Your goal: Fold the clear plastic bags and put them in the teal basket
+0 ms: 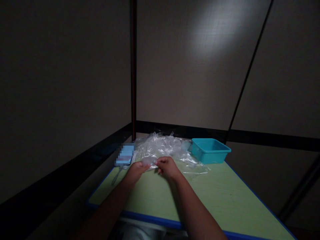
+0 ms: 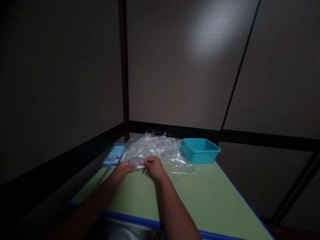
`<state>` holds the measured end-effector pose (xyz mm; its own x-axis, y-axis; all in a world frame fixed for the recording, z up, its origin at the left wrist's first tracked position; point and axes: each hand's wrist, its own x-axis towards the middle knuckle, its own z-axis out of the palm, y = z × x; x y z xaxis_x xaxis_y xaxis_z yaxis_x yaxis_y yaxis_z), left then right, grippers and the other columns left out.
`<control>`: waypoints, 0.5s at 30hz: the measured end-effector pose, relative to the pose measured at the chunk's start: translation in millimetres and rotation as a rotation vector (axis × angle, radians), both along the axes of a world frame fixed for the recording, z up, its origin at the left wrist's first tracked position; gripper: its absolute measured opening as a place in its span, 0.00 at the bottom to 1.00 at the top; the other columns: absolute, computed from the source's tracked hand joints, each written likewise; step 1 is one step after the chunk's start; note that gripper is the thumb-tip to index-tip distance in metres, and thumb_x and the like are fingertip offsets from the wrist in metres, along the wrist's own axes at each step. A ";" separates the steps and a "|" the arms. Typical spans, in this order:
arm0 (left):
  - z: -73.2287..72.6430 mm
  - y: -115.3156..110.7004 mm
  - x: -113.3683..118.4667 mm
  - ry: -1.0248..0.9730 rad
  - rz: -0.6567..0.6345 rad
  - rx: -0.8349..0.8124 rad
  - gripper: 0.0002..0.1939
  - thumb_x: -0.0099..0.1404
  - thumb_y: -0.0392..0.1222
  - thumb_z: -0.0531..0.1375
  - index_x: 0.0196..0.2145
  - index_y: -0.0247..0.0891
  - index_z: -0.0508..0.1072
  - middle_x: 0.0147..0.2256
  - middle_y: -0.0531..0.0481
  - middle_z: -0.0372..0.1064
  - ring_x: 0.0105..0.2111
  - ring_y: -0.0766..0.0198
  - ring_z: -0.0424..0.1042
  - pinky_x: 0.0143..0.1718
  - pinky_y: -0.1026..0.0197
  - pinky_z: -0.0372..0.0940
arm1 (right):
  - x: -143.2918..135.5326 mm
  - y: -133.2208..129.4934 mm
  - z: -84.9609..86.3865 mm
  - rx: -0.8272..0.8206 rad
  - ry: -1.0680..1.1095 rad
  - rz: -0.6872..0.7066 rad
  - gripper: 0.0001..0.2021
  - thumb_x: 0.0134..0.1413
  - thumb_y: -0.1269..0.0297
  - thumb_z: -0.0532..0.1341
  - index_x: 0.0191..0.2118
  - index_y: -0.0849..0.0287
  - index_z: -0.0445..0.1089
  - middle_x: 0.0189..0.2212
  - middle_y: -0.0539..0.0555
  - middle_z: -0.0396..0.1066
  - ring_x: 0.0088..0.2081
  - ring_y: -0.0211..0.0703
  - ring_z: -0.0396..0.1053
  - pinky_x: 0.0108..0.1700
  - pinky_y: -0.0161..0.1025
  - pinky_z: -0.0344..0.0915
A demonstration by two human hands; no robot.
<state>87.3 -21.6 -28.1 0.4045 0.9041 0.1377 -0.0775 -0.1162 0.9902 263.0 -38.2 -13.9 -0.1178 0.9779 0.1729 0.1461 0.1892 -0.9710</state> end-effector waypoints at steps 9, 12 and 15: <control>2.4 -1.9 1.0 0.040 -0.043 0.005 0.23 0.48 0.55 0.64 0.34 0.30 0.77 0.30 0.43 0.75 0.35 0.54 0.72 0.38 0.56 0.62 | -0.2 -0.2 2.8 0.000 0.014 -0.086 0.14 0.39 0.54 0.60 0.21 0.62 0.66 0.09 0.45 0.61 0.12 0.31 0.55 0.16 0.29 0.51; 1.7 -1.5 0.8 0.069 -0.041 0.016 0.22 0.48 0.52 0.64 0.34 0.31 0.77 0.32 0.44 0.75 0.36 0.55 0.72 0.39 0.58 0.62 | 0.0 -1.2 4.6 -0.003 0.020 -0.106 0.13 0.39 0.55 0.60 0.21 0.62 0.66 0.09 0.45 0.61 0.11 0.31 0.54 0.16 0.30 0.51; 0.2 0.0 0.5 0.114 -0.029 0.028 0.20 0.49 0.51 0.63 0.33 0.31 0.77 0.31 0.46 0.75 0.33 0.56 0.72 0.37 0.59 0.62 | 0.8 -2.0 5.9 0.003 0.030 -0.125 0.13 0.38 0.55 0.60 0.20 0.62 0.65 0.09 0.45 0.61 0.12 0.30 0.54 0.16 0.30 0.51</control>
<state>87.8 -21.6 -27.9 0.4451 0.8882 0.1141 0.0318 -0.1430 0.9892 263.8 -40.2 -8.1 0.0103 0.9841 0.1772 0.1392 0.1741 -0.9748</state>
